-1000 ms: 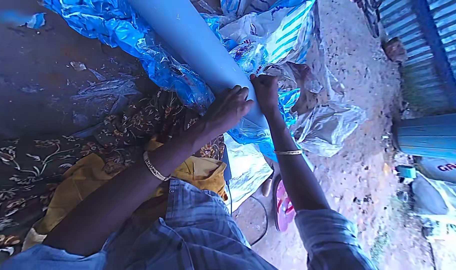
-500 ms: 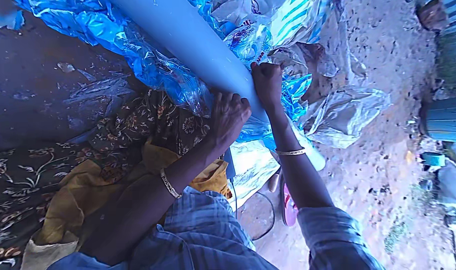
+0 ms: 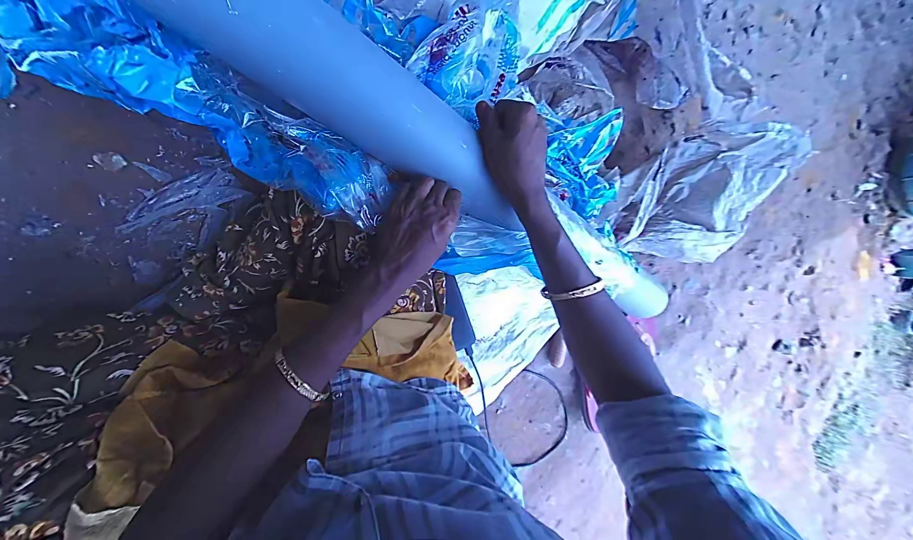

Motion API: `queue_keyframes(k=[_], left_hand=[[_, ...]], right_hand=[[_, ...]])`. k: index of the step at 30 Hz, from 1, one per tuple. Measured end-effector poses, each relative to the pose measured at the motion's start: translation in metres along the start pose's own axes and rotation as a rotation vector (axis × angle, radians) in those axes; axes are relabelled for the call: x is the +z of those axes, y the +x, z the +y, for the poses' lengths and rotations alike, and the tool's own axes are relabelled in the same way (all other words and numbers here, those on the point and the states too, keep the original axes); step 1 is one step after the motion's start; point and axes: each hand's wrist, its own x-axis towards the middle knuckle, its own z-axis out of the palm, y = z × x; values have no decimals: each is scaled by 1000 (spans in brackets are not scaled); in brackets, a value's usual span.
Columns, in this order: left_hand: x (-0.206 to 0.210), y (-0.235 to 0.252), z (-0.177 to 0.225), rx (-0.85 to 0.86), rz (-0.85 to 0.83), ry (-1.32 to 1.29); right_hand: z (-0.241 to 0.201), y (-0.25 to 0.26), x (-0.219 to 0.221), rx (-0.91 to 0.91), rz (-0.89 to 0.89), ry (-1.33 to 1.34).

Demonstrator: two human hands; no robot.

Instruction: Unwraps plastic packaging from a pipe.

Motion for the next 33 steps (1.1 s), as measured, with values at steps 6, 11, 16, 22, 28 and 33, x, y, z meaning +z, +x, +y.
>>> queue_keyframes(k=[6, 11, 16, 22, 28, 33], left_hand=[[13, -9, -4, 14, 215, -34], [19, -5, -2, 47, 290, 60], [23, -1, 1, 27, 314, 97], [8, -2, -8, 99, 63, 21], [-8, -14, -8, 93, -103, -89], [-37, -19, -2, 138, 165, -73]], right_hand=[[0, 3, -1, 13, -10, -7], [-2, 2, -1, 27, 1, -19], [-4, 1, -1, 33, -6, -31], [-2, 3, -2, 14, -27, -25], [23, 15, 2, 17, -22, 565], [68, -2, -47, 208, -137, 1048]])
